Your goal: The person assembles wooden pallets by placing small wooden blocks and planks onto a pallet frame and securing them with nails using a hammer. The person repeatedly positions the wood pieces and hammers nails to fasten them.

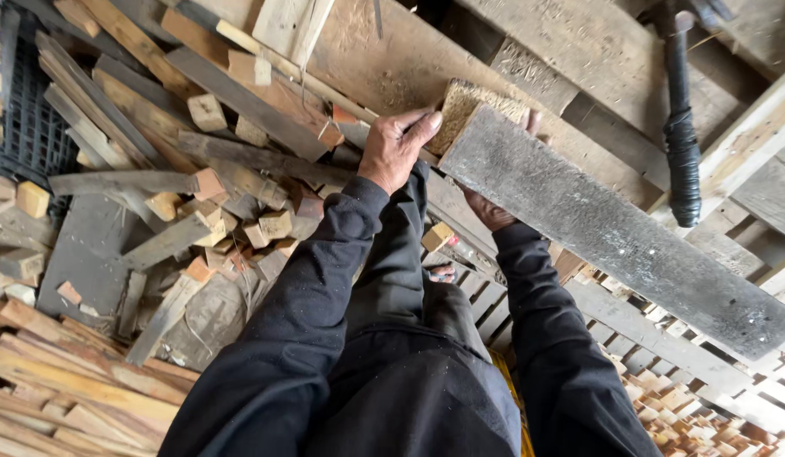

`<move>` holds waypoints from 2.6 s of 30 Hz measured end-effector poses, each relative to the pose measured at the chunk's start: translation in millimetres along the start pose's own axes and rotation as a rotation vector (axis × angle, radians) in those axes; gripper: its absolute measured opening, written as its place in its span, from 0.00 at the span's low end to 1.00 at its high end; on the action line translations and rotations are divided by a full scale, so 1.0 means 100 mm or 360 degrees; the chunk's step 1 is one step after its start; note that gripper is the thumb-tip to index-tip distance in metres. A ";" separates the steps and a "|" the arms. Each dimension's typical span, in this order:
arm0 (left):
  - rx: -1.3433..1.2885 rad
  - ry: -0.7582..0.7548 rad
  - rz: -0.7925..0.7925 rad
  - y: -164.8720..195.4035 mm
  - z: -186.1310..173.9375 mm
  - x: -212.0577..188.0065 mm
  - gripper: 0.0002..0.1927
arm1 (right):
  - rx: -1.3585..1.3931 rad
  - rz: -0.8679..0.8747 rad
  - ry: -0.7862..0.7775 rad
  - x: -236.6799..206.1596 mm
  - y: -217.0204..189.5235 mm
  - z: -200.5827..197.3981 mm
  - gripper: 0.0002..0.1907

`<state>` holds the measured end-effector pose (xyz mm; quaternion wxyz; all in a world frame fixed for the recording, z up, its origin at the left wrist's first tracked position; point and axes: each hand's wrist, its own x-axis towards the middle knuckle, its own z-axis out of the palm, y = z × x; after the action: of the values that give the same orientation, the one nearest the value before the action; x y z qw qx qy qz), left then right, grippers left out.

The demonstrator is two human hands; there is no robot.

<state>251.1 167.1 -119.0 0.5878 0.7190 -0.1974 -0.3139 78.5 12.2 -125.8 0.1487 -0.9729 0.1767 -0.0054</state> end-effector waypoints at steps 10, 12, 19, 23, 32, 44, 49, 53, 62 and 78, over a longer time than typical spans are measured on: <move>0.0145 -0.0174 -0.0002 0.00 -0.14 0.16 0.20 | -0.0198 -0.0112 0.0079 -0.02 -0.02 -0.01 0.44; 0.0166 -0.0184 0.0040 -0.06 -0.13 0.12 0.20 | -0.0199 -0.0097 0.0073 -0.02 -0.05 -0.03 0.44; 0.0269 -0.0289 0.0061 -0.20 -0.13 0.21 0.17 | -0.0724 -0.0176 0.0183 -0.07 0.00 0.02 0.44; 0.0278 -0.0349 0.0225 -0.17 -0.10 0.28 0.19 | -0.0188 -0.0189 0.0171 -0.10 0.28 0.31 0.38; 0.0278 -0.0250 0.0291 -0.09 -0.03 -0.09 0.27 | 0.0136 -0.0359 -0.0147 -0.46 0.52 0.42 0.20; 0.0235 0.0249 0.0199 0.04 0.27 -0.53 0.23 | -0.0066 -0.0342 0.0118 -0.40 0.54 0.41 0.30; 0.0162 0.0290 0.0036 -0.03 0.31 -0.52 0.21 | 0.0423 -0.0154 -0.0196 -0.41 0.48 0.41 0.26; -0.0039 0.0385 0.0202 -0.03 0.35 -0.54 0.19 | 0.0889 0.0090 -0.0301 -0.38 0.35 0.25 0.21; 0.0757 0.0254 0.0317 0.00 0.13 -0.46 0.22 | 0.1766 0.0289 -0.0326 -0.29 0.22 0.20 0.23; 0.2451 -0.0970 0.0994 0.72 -0.07 0.37 0.68 | 0.0023 -0.0170 -0.0141 -0.31 0.45 0.49 0.23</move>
<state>289.1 131.8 -56.6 -0.0787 0.7135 -0.6894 -0.0971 37.4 -3.0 -184.7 0.1629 -0.9792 0.1177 0.0285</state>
